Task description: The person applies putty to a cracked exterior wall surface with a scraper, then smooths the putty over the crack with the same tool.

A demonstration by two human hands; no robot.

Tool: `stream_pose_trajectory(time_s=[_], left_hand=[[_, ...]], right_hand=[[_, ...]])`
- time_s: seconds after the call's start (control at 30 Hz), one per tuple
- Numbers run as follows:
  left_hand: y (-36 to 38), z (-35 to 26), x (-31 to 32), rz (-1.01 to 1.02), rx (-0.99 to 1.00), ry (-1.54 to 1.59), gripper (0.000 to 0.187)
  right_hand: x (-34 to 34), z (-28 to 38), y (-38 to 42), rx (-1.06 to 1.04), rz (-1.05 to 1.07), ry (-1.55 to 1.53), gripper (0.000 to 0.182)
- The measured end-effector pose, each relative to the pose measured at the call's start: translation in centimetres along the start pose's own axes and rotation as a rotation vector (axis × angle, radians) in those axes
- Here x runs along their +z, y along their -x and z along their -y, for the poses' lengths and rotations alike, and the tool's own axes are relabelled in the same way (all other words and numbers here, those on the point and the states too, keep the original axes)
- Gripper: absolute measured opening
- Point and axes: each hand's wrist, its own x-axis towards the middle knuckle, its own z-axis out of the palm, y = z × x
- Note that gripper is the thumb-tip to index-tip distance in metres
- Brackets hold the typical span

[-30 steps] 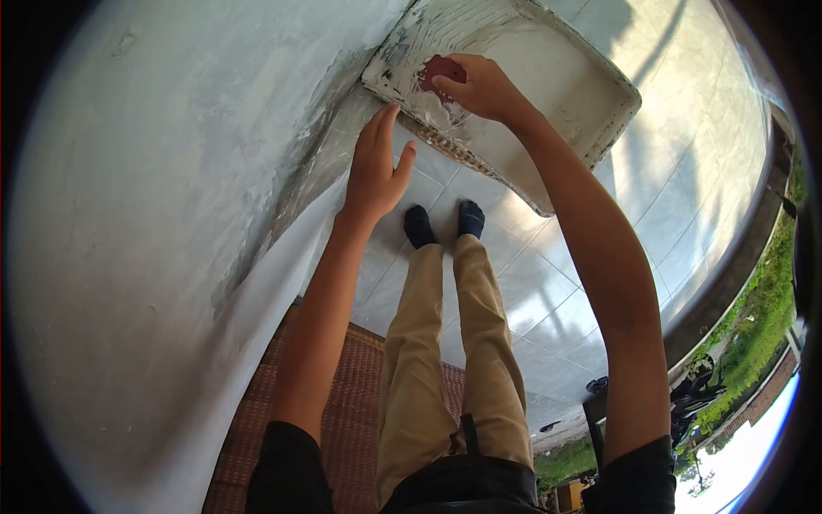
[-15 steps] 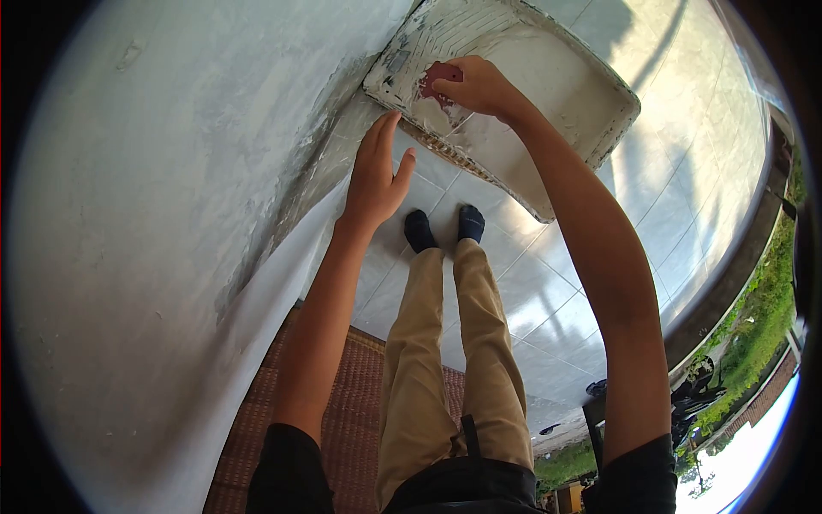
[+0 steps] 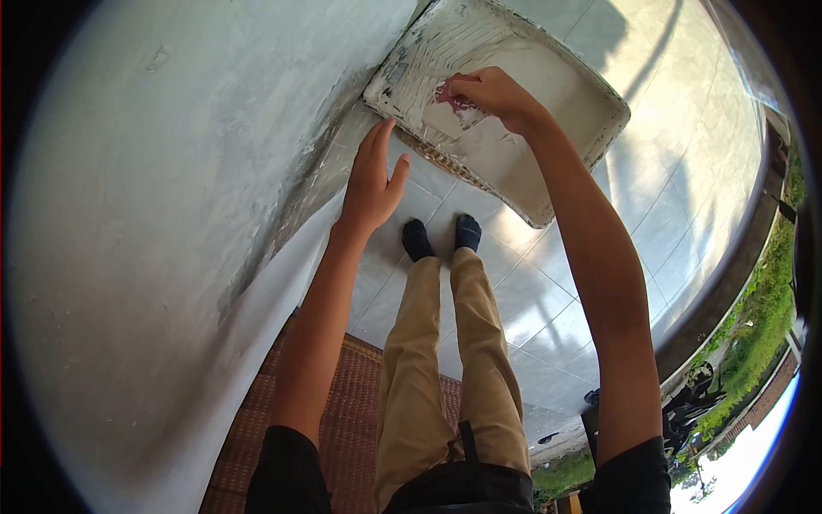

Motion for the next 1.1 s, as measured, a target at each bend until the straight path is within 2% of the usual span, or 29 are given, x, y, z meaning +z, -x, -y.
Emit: stream_pose_trajectory(time_s=[0.07,0.13,0.17,0.23,0.37,0.43,0.57,0.63,0.77,0.83,0.93,1.1], left_hand=[[0.0,0.0,0.1,-0.003,0.000,-0.006,0.054],[-0.1,0.0,0.4,0.006,0.002,-0.012,0.054],[-0.1,0.0,0.5,0.008,0.001,-0.012,0.054],[0.0,-0.1,0.8,0.010,-0.009,-0.013,0.055],[0.1,-0.1,0.8,0.011,-0.010,-0.024,0.055],[0.1,-0.1,0.7,0.018,-0.010,-0.028,0.056],[0.0,-0.1,0.6,0.026,-0.003,-0.045,0.056],[0.1,-0.2,0.6,0.028,-0.007,-0.048,0.056],[0.2,-0.1,0.8,0.031,-0.012,-0.049,0.056],[0.3,-0.1,0.8,0.027,0.002,-0.042,0.056],[0.3,-0.1,0.7,0.035,-0.013,-0.052,0.056],[0.3,0.1,0.6,0.040,-0.007,-0.064,0.056]], right_hand=[[0.0,0.6,0.5,-0.002,-0.034,0.010,0.027],[0.1,0.9,1.3,-0.090,-0.172,0.190,0.029],[0.3,0.8,1.4,-0.088,-0.172,0.189,0.029],[1.2,0.2,1.3,-0.299,-0.269,0.446,0.030],[2.7,-1.1,0.8,-0.415,-0.276,0.521,0.028],[3.1,-1.4,0.8,-0.550,-0.244,0.539,0.027],[3.4,-1.5,1.0,-0.536,-0.144,0.506,0.024],[3.0,-1.6,1.0,-0.471,-0.087,0.357,0.025],[2.5,-1.3,0.9,-0.493,-0.120,0.366,0.027],[2.3,-1.1,0.9,-0.382,-0.091,0.308,0.028],[2.2,-1.2,0.4,-0.326,-0.070,0.317,0.027],[2.2,-2.0,-0.3,-0.329,-0.107,0.266,0.031]])
